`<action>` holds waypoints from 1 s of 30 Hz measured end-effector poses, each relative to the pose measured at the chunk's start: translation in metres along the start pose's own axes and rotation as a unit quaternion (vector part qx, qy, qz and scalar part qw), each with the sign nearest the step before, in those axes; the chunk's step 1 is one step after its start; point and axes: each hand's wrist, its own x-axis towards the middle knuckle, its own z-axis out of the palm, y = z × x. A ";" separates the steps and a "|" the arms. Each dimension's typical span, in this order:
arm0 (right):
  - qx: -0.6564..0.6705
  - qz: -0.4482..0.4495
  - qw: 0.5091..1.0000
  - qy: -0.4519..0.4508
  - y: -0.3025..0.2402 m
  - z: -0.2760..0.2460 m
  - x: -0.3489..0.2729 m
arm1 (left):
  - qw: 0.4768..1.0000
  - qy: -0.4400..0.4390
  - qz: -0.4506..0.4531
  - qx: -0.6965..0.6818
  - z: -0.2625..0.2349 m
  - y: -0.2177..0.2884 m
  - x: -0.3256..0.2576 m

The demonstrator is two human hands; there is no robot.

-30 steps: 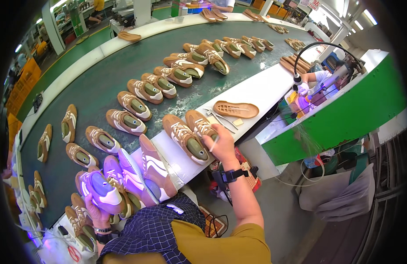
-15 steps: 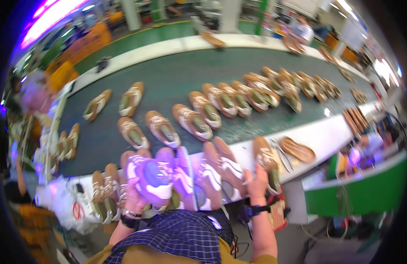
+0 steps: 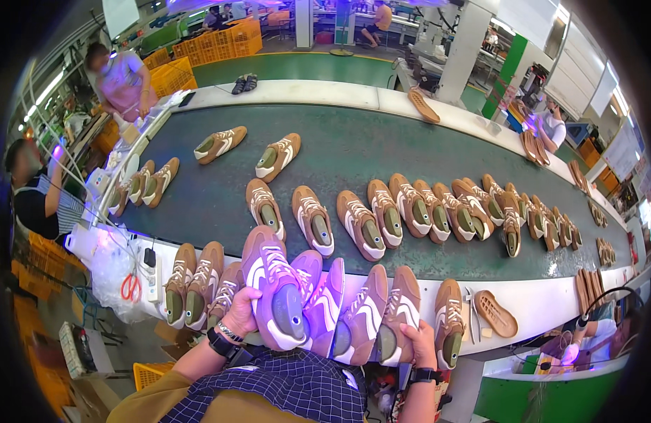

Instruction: The person inspects pairs of brown and white sneakers on a factory assembly line. They pick up shoes from the conveyor belt, hold them under a purple UV light to check the soles and uppers, and then place them back on the belt. The process is repeated for multiple pairs of shoes throughout the video.

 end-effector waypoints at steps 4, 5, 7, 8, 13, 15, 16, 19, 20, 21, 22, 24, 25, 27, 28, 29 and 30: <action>0.137 -0.031 0.990 0.007 -0.006 -0.005 -0.016 | 1.000 -0.019 -0.020 -0.014 -0.015 0.002 0.000; 0.175 -0.054 0.983 -0.011 -0.006 -0.002 -0.019 | 0.999 -0.024 -0.028 -0.021 -0.018 0.003 0.000; 0.235 -0.091 0.968 -0.014 -0.018 0.021 -0.028 | 0.999 -0.031 -0.017 0.012 -0.010 0.005 -0.002; 0.270 -0.086 0.957 -0.052 -0.028 0.038 -0.035 | 0.999 -0.044 -0.013 0.022 -0.002 0.006 -0.003; 0.377 -0.057 0.905 -0.189 -0.045 0.112 -0.039 | 0.996 -0.079 -0.029 0.018 0.020 0.004 0.002; 0.371 0.007 0.891 -0.262 -0.043 0.131 -0.038 | 0.989 -0.124 -0.074 -0.012 0.016 0.002 0.005; 0.370 0.020 0.894 -0.252 -0.035 0.137 -0.036 | 0.990 -0.124 -0.069 -0.007 0.027 0.005 0.002; 0.300 0.013 0.925 -0.232 -0.038 0.151 -0.036 | 0.990 -0.120 -0.073 -0.024 0.021 0.005 -0.001; 0.314 0.026 0.915 -0.252 -0.033 0.151 -0.031 | 0.992 -0.107 -0.063 -0.026 0.020 0.005 0.000; 0.326 0.041 0.904 -0.273 -0.020 0.150 -0.025 | 0.994 -0.092 -0.052 -0.027 0.019 0.004 -0.002; 0.339 0.056 0.892 -0.293 -0.012 0.149 -0.021 | 0.989 -0.115 -0.078 -0.051 0.005 0.003 0.001; 0.345 0.087 0.888 -0.292 -0.009 0.149 -0.019 | 0.975 -0.193 -0.070 -0.083 0.000 0.004 0.002; 0.348 0.102 0.886 -0.291 -0.009 0.150 -0.019 | 0.966 -0.231 -0.067 -0.098 0.000 0.005 0.002; 0.338 0.111 0.884 -0.302 -0.006 0.152 -0.017 | 0.961 -0.236 -0.069 -0.124 0.005 0.005 0.000; 0.356 0.127 0.868 -0.323 0.001 0.152 -0.011 | 0.958 -0.241 -0.065 -0.139 0.008 0.005 0.000; 0.373 0.143 0.850 -0.344 0.006 0.152 -0.008 | 0.955 -0.247 -0.061 -0.154 0.010 0.004 0.000; 0.333 0.094 0.884 -0.315 -0.009 0.157 -0.018 | 0.954 -0.248 -0.047 -0.163 0.012 0.002 0.000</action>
